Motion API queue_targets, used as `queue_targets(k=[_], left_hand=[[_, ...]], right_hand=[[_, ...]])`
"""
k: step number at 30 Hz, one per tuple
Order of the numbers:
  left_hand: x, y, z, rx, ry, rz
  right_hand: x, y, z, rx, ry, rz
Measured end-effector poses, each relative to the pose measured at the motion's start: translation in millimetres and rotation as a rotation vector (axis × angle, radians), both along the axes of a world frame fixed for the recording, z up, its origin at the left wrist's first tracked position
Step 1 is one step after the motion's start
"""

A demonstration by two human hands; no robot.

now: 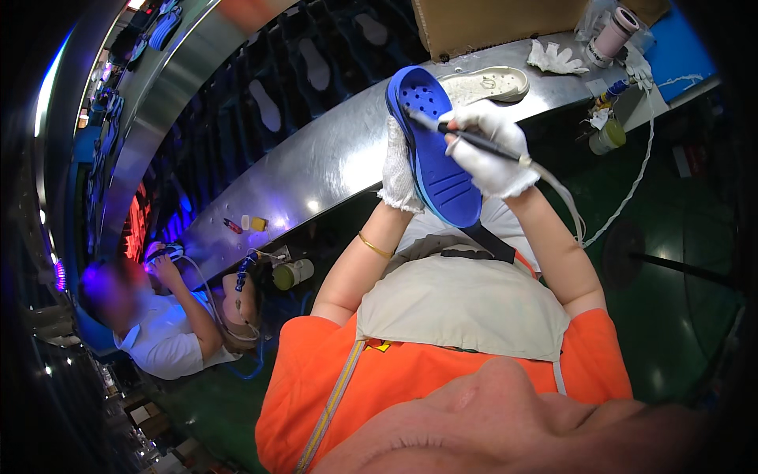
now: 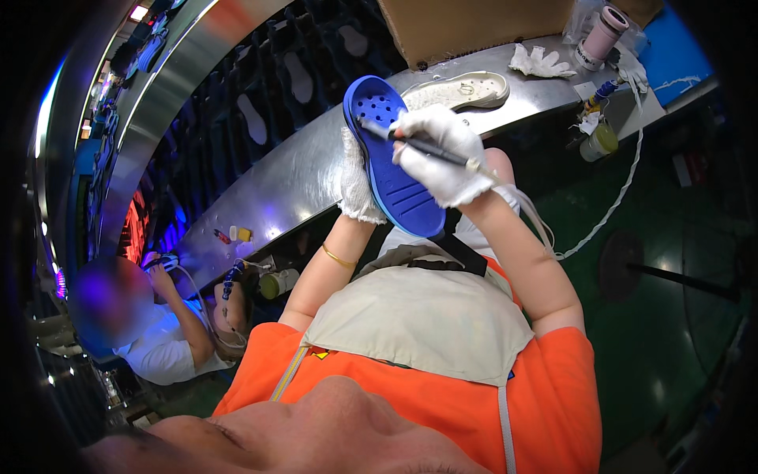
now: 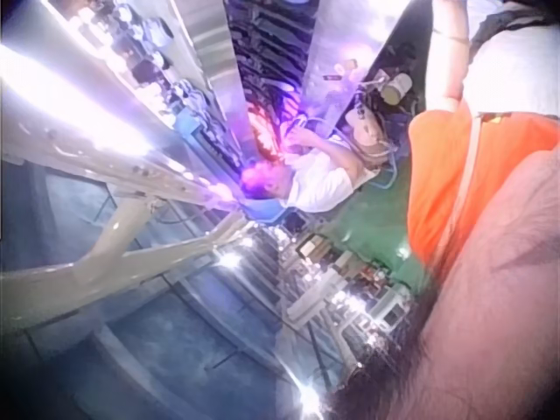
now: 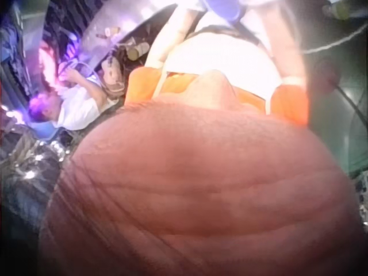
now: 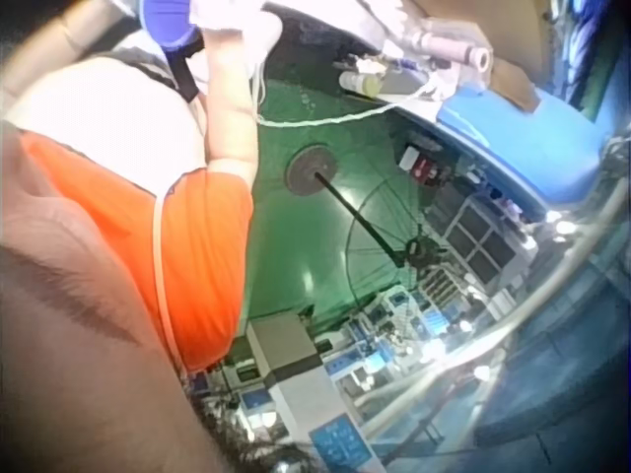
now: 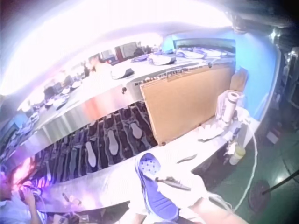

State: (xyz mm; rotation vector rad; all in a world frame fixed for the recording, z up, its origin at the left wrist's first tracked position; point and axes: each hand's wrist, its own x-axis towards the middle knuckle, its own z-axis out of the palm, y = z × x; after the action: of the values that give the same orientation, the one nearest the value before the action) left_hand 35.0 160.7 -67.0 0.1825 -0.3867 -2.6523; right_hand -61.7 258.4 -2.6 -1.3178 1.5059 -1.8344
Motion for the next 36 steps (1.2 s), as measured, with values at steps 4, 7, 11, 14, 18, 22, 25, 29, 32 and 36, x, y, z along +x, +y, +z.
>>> queue_targets(k=[4,7,11,14,18,22,25,29,32,36], left_hand=[[3,-5,6,0.003,-0.051,0.06],[2,-14,2,0.009,-0.021,0.072],[3,-22,7,0.017,0.104,0.0],[6,-24,17,-0.025,-0.034,0.139],[6,-33,21,-0.125,-0.041,0.116],[9,-32,30,-0.126,-0.125,0.149],[10,-32,33,-0.054,-0.09,0.174],[16,-16,35,0.05,0.032,0.123],[15,-5,35,0.029,0.097,0.06],[1,-22,-3,-0.113,0.029,0.129]], right_hand=[[3,12,5,0.15,0.121,0.033],[1,8,5,0.113,-0.079,0.042],[12,7,0,0.102,0.151,0.05],[16,11,8,0.19,0.038,0.089],[15,11,12,0.249,0.072,0.008],[24,13,17,0.253,-0.038,0.13],[15,9,12,0.274,-0.131,0.125],[-7,2,6,0.2,-0.238,0.05],[-12,2,8,0.121,-0.223,-0.001],[3,5,8,0.03,0.178,0.033]])
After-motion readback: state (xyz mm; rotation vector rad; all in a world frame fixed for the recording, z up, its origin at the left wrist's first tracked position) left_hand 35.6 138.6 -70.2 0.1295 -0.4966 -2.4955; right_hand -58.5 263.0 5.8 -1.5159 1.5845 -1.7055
